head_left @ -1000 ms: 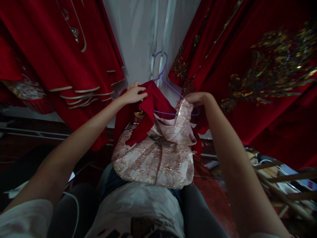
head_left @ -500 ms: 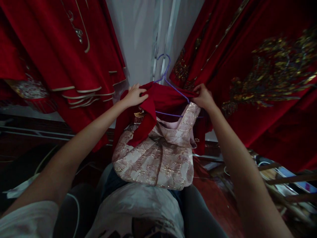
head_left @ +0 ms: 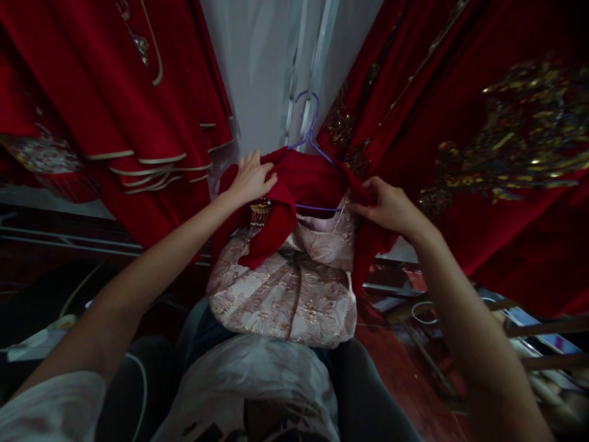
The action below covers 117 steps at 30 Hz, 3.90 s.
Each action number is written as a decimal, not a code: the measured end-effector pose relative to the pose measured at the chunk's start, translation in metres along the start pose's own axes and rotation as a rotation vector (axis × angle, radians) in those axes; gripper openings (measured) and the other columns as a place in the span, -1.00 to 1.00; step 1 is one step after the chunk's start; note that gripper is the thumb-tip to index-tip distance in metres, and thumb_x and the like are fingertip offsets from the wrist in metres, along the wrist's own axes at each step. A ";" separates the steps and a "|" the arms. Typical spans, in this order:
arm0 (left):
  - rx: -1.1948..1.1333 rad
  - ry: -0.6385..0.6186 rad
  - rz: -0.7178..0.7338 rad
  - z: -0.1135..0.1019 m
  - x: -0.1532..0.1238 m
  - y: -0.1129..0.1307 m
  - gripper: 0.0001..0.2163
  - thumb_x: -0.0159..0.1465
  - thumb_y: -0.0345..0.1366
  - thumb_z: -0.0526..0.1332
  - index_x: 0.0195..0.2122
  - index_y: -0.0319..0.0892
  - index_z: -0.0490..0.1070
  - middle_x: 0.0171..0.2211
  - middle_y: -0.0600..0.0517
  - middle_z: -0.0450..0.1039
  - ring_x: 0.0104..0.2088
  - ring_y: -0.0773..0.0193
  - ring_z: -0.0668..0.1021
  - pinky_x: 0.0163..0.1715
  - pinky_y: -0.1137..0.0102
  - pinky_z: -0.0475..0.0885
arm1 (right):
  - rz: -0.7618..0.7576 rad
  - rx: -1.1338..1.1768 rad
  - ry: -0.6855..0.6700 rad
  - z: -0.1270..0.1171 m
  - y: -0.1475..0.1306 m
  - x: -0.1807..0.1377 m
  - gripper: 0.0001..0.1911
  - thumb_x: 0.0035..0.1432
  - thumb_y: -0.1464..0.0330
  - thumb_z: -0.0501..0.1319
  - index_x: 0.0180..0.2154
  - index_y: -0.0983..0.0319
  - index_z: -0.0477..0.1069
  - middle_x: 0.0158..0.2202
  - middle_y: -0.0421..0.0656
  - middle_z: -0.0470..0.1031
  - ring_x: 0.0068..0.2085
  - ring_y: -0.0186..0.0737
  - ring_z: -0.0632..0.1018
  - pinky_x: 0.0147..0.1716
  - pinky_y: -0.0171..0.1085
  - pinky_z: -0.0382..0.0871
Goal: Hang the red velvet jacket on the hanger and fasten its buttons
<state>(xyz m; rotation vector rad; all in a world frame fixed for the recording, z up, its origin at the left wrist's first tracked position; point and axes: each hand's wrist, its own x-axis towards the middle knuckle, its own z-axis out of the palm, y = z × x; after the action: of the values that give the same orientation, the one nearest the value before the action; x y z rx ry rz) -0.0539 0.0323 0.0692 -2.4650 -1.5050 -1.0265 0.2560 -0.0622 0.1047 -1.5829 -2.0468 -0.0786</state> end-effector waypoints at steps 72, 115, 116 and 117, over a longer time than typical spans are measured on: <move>-0.262 -0.051 0.334 0.018 -0.049 0.045 -0.91 0.21 -0.36 0.17 -0.31 -0.20 0.46 -0.42 0.04 0.53 -0.43 0.32 0.56 -0.37 0.45 0.39 | -0.075 0.816 0.238 0.123 -0.062 -0.007 -0.64 0.08 0.31 0.26 -0.04 0.18 0.49 -0.08 -0.17 0.57 -0.16 -0.20 0.61 -0.08 -0.19 0.54; -1.328 -0.003 -0.551 0.044 -0.148 0.049 -0.76 0.08 -0.19 0.34 -0.27 -0.19 0.47 -0.25 0.04 0.46 -0.28 0.36 0.50 -0.29 0.45 0.52 | 0.012 0.787 -0.085 0.136 -0.106 -0.060 -0.63 -0.03 0.32 0.33 -0.19 0.19 0.26 -0.35 -0.23 0.37 -0.37 -0.35 0.46 -0.40 -0.35 0.44; -1.316 0.012 -0.553 0.046 -0.149 0.048 -0.77 0.07 -0.21 0.35 -0.28 -0.19 0.46 -0.27 0.05 0.46 -0.30 0.37 0.50 -0.31 0.46 0.51 | 0.013 0.784 -0.094 0.137 -0.106 -0.061 -0.64 -0.03 0.33 0.33 -0.19 0.19 0.26 -0.35 -0.23 0.37 -0.37 -0.35 0.46 -0.40 -0.35 0.44; -1.299 0.032 -0.548 0.048 -0.149 0.047 -0.77 0.06 -0.22 0.35 -0.29 -0.20 0.45 -0.28 0.05 0.45 -0.32 0.38 0.49 -0.33 0.48 0.50 | 0.014 0.783 -0.103 0.137 -0.107 -0.062 -0.63 -0.03 0.33 0.33 -0.19 0.18 0.26 -0.35 -0.24 0.37 -0.38 -0.35 0.46 -0.40 -0.34 0.45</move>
<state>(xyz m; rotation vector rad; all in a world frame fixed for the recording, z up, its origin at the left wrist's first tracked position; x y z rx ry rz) -0.0360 -0.0874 -0.0410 -2.5357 -1.8815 -2.8508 0.1161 -0.0990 -0.0099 -1.1073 -1.7970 0.7325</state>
